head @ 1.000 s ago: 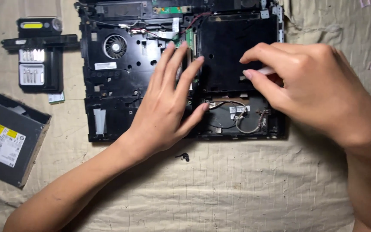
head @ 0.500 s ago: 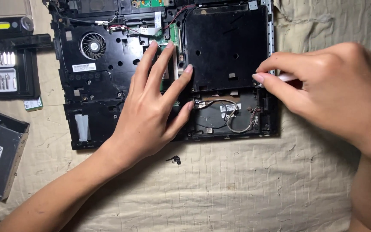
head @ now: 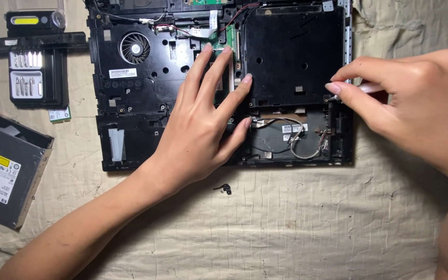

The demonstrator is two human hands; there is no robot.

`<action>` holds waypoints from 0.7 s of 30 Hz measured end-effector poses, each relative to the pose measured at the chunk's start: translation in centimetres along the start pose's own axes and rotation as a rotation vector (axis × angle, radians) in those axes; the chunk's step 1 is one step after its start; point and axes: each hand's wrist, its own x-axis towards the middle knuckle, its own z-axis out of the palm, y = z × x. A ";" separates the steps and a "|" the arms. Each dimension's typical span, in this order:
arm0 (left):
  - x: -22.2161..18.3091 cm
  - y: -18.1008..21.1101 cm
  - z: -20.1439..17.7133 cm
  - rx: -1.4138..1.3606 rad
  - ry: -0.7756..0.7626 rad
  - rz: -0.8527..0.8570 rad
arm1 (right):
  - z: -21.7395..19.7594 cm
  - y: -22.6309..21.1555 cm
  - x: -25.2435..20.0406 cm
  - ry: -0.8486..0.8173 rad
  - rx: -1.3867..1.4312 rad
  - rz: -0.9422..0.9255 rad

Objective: A person uses a small applicator tool and their hands to work on the internal components of a disassembled laptop on a repair bench.

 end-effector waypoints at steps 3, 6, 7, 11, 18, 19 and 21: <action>0.1 0.0 0.0 -0.006 0.009 0.005 | -0.4 -0.8 0.3 -0.035 -0.055 -0.010; 0.1 0.1 0.1 -0.005 0.021 0.003 | -0.4 -1.0 0.3 -0.024 -0.115 -0.058; 0.1 0.1 0.0 -0.002 0.024 0.001 | -0.5 -1.2 0.1 -0.021 -0.115 -0.062; 0.2 0.1 0.1 -0.001 0.030 0.004 | -0.8 -1.7 0.2 -0.056 -0.224 -0.104; 0.2 0.0 0.1 -0.023 0.020 0.002 | -0.6 -0.8 0.0 -0.147 -0.230 -0.164; 0.0 0.2 -0.1 -0.028 0.004 0.014 | -0.7 -1.2 -0.1 -0.148 -0.222 -0.146; 0.1 0.1 -0.5 0.007 0.001 -0.030 | -1.2 -1.8 0.2 -0.068 -0.150 -0.108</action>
